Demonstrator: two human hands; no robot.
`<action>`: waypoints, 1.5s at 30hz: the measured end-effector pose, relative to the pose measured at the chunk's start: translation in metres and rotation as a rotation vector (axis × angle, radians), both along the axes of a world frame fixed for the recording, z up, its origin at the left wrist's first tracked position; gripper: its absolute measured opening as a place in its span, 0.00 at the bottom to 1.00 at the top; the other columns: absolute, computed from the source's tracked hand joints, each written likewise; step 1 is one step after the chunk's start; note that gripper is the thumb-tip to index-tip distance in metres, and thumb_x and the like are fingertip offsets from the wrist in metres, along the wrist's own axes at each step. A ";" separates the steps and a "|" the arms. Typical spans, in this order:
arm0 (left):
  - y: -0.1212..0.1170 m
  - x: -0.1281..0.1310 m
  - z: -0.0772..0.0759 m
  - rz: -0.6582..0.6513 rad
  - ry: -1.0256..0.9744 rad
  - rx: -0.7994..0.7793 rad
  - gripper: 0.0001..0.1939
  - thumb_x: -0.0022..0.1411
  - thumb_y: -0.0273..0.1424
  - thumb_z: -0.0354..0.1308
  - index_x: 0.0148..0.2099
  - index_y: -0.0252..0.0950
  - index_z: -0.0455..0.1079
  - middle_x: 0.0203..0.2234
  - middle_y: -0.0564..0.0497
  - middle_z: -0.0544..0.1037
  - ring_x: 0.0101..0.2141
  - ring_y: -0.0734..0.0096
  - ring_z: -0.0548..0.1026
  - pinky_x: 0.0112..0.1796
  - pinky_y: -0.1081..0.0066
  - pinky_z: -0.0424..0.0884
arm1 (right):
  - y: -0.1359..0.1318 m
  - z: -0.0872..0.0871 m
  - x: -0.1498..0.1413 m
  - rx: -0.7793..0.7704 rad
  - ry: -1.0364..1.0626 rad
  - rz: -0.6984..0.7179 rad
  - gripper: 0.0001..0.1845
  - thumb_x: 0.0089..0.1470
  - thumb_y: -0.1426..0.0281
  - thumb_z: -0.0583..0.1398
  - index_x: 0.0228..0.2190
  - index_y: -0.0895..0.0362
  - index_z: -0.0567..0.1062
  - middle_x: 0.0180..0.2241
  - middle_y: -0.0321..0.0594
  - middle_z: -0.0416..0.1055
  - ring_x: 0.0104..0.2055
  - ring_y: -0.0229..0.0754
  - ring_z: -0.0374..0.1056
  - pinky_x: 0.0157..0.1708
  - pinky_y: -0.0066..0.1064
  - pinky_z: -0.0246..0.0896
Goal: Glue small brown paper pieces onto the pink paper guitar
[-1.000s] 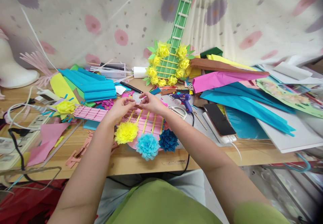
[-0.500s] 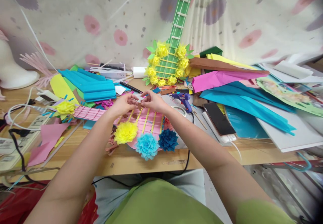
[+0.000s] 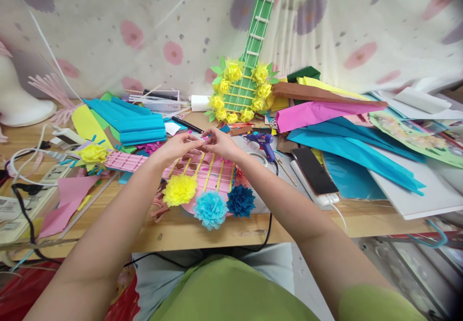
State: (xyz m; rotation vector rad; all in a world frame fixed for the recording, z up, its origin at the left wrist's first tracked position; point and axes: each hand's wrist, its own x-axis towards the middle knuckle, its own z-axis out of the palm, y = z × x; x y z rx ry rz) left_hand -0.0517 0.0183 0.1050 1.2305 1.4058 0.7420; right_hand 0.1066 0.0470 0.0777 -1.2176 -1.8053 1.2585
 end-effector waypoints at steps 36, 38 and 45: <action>0.008 -0.001 -0.008 0.046 0.633 0.397 0.16 0.46 0.28 0.63 0.40 0.36 0.68 0.43 0.42 0.77 0.45 0.55 0.75 0.44 0.63 0.69 | -0.013 0.008 0.018 -0.171 0.092 -0.043 0.19 0.42 0.78 0.63 0.35 0.55 0.61 0.25 0.32 0.72 0.28 0.36 0.69 0.30 0.27 0.60; 0.003 0.004 -0.001 0.100 0.483 0.384 0.14 0.48 0.28 0.62 0.40 0.35 0.68 0.42 0.42 0.77 0.42 0.58 0.76 0.42 0.64 0.70 | -0.012 0.011 0.021 -0.268 0.243 -0.095 0.20 0.39 0.77 0.65 0.33 0.55 0.62 0.24 0.32 0.72 0.26 0.34 0.67 0.28 0.26 0.58; -0.025 0.036 0.001 0.182 -0.115 0.120 0.20 0.48 0.26 0.66 0.44 0.33 0.68 0.29 0.49 0.80 0.32 0.68 0.79 0.32 0.70 0.73 | -0.017 0.006 0.020 -0.378 0.427 -0.228 0.23 0.34 0.74 0.68 0.32 0.55 0.63 0.21 0.29 0.70 0.26 0.34 0.67 0.28 0.24 0.57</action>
